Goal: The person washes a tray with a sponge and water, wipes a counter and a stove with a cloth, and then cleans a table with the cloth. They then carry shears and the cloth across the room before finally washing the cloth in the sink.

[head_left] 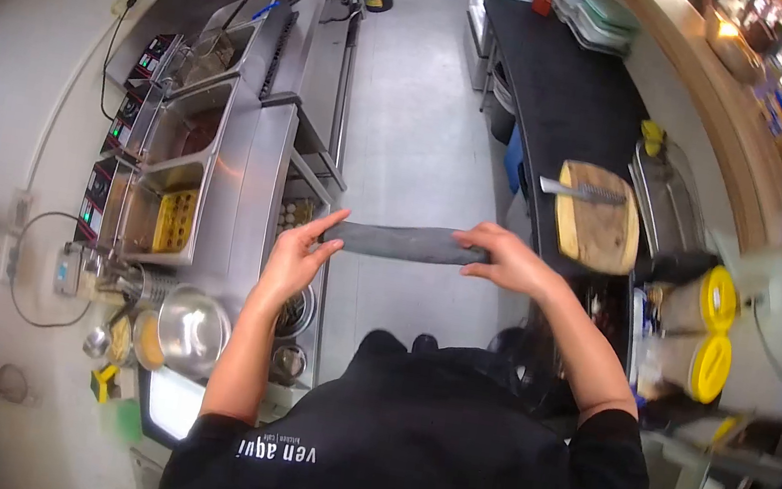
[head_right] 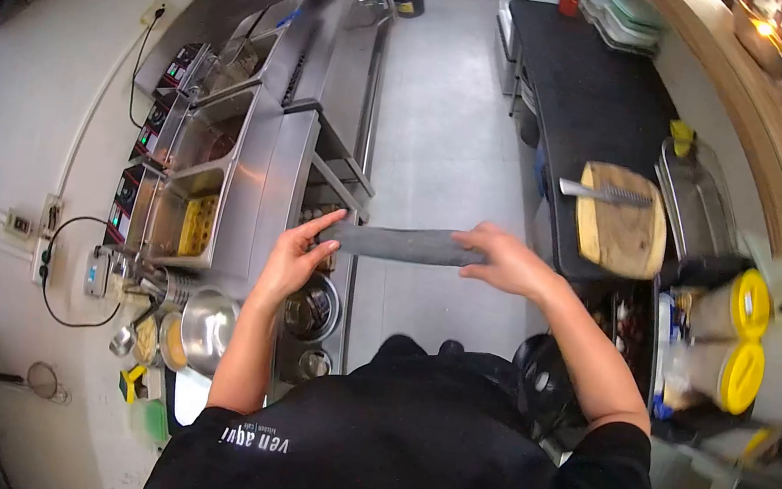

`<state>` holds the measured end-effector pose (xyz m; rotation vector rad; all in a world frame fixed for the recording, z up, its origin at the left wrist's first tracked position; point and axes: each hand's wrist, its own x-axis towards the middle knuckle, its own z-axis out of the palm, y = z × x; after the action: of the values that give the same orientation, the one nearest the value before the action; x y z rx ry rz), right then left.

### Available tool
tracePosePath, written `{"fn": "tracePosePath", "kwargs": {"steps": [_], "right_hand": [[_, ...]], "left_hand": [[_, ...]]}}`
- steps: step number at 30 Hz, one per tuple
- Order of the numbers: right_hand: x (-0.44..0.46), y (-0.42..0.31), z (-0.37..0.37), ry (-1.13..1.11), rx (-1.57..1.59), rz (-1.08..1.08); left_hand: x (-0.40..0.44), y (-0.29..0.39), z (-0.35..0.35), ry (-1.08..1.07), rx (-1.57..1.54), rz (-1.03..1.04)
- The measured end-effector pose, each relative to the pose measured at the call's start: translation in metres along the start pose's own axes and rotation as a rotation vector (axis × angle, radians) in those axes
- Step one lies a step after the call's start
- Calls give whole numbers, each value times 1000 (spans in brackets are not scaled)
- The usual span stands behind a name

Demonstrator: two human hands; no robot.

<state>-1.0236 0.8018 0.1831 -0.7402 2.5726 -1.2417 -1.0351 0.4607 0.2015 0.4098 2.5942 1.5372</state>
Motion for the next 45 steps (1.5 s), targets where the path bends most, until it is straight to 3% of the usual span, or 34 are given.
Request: {"fn": "tracePosePath", "kwargs": {"steps": [2,4,6,10,11,13,14,16,17,19,21,22,24,26,28,29,32,33,35,36,38,40,41,43,44,45], "right_hand": [[77,24,-24,-161,-108,-2],[154,46,-57,-323,-220,-10],[230,64,-101,-474,-189,-79],[346,120,-185,-253,-248,-62],[371,142,-203,-246,-262,-55],[415,198,-236,10,-124,82],[437,221,-257,7,-135,92],[476,261,-290,316,71,369],[497,275,-306,435,104,359],[545,300,-338,525,145,388],[602,325,-368,652,246,342],[635,339,-382,637,305,361],[701,345,-419,440,478,439],[776,385,-444,309,166,99],[852,394,-483,21,106,71],[890,406,-498,-62,82,-63],[997,427,-546,-168,-67,-338],[1029,427,-567,-74,-64,-405],[1082,409,-626,303,-179,-864],[1086,398,-667,49,-385,-810],[1122,392,-671,663,662,-867],[1216,418,-699,1124,594,-1710],[1260,426,-716,1115,596,-1712],[1343,438,-755,1466,428,-1955],[1375,449,-777,1437,432,-1950],[1402,464,-801,1535,157,-1867]], "left_hand": [[46,-17,-16,118,91,103],[89,-25,-35,143,281,-127],[143,-54,-48,149,193,-215],[296,-107,-55,169,83,-331],[345,-121,-55,196,229,-36],[444,-124,-52,200,265,93],[494,-123,-47,208,247,203],[590,-109,-39,14,-24,16],[639,-110,-36,-123,17,-106],[732,-102,-16,-180,-61,-54],[824,-105,9,-351,-436,-89],[867,-96,16,-365,-426,-78],[945,-84,25,-516,-808,-342],[1026,-86,25,-455,-935,-377],[1097,-108,9,-268,-1171,-489],[1132,-136,1,-257,-1214,-512],[1218,-158,-45,-153,-1168,-594],[1245,-151,-62,-88,-1233,-602],[1298,-158,-94,-48,-1176,-555],[1324,-170,-105,-32,-1165,-535],[1389,-192,-124,18,-1101,-519],[1457,-219,-138,30,-1028,-510],[1499,-232,-144,-8,-968,-522],[1592,-250,-154,-48,-897,-544],[1636,-257,-157,-43,-922,-546],[1680,-262,-160,-143,-895,-483]]}}
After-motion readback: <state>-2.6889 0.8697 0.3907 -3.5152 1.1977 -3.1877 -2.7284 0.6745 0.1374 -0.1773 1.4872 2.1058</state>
